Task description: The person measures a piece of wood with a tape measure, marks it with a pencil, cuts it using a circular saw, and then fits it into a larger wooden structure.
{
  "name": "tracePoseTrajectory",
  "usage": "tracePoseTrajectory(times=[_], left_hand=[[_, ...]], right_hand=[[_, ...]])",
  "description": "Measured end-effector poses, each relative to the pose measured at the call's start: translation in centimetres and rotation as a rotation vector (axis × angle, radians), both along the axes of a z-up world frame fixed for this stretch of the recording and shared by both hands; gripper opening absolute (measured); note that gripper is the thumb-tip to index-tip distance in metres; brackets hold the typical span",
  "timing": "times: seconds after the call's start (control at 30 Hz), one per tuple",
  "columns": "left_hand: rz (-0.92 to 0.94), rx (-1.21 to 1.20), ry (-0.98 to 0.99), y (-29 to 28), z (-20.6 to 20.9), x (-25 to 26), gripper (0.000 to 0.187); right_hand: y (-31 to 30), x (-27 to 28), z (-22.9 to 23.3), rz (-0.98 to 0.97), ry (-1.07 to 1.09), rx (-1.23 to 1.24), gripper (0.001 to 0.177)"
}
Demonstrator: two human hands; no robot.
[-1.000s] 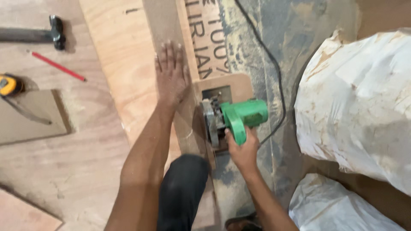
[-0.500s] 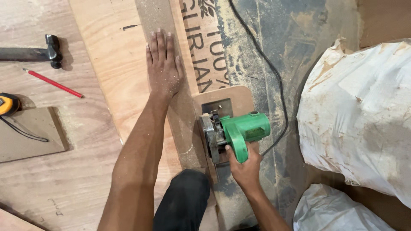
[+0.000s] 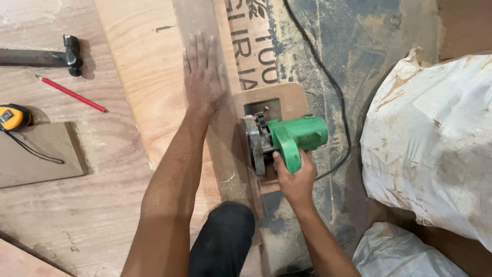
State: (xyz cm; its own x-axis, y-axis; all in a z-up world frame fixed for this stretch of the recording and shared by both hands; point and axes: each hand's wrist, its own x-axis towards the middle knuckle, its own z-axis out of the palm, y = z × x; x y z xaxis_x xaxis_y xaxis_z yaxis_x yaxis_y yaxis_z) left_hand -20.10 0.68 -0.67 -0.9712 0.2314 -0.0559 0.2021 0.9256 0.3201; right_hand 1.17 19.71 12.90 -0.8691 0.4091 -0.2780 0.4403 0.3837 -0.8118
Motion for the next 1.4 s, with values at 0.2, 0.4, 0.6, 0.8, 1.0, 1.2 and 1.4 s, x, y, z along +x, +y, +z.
tracePoseTrajectory(times=[0.2,0.4,0.6,0.8,1.0,1.2,1.4], left_hand=[[-0.016,0.012,0.046,0.0,-0.7,-0.3,0.063],[-0.001,0.031,0.004,-0.1,0.0,0.0,0.065],[0.011,0.053,0.007,0.1,0.9,0.0,0.064],[-0.001,0.054,0.067,0.0,0.4,0.1,0.062],[0.008,0.073,0.042,0.1,0.6,0.0,0.064],[0.014,0.115,0.061,0.0,1.0,0.1,0.065],[0.017,0.070,0.001,0.0,0.5,-3.0,0.062]], right_hand=[[-0.3,-3.5,-0.4,-0.012,0.042,-0.030,0.020],[-0.3,-7.7,-0.9,0.004,0.071,-0.035,0.020],[-0.3,-11.9,-1.4,0.015,0.155,-0.075,0.018],[-0.4,-16.0,-2.4,-0.001,0.168,-0.126,0.017],[-0.4,-20.5,-2.8,0.037,0.189,-0.078,0.015],[-0.6,-22.4,-2.8,0.019,0.228,-0.162,0.013],[-0.7,-22.3,-2.0,0.027,0.173,-0.084,0.015]])
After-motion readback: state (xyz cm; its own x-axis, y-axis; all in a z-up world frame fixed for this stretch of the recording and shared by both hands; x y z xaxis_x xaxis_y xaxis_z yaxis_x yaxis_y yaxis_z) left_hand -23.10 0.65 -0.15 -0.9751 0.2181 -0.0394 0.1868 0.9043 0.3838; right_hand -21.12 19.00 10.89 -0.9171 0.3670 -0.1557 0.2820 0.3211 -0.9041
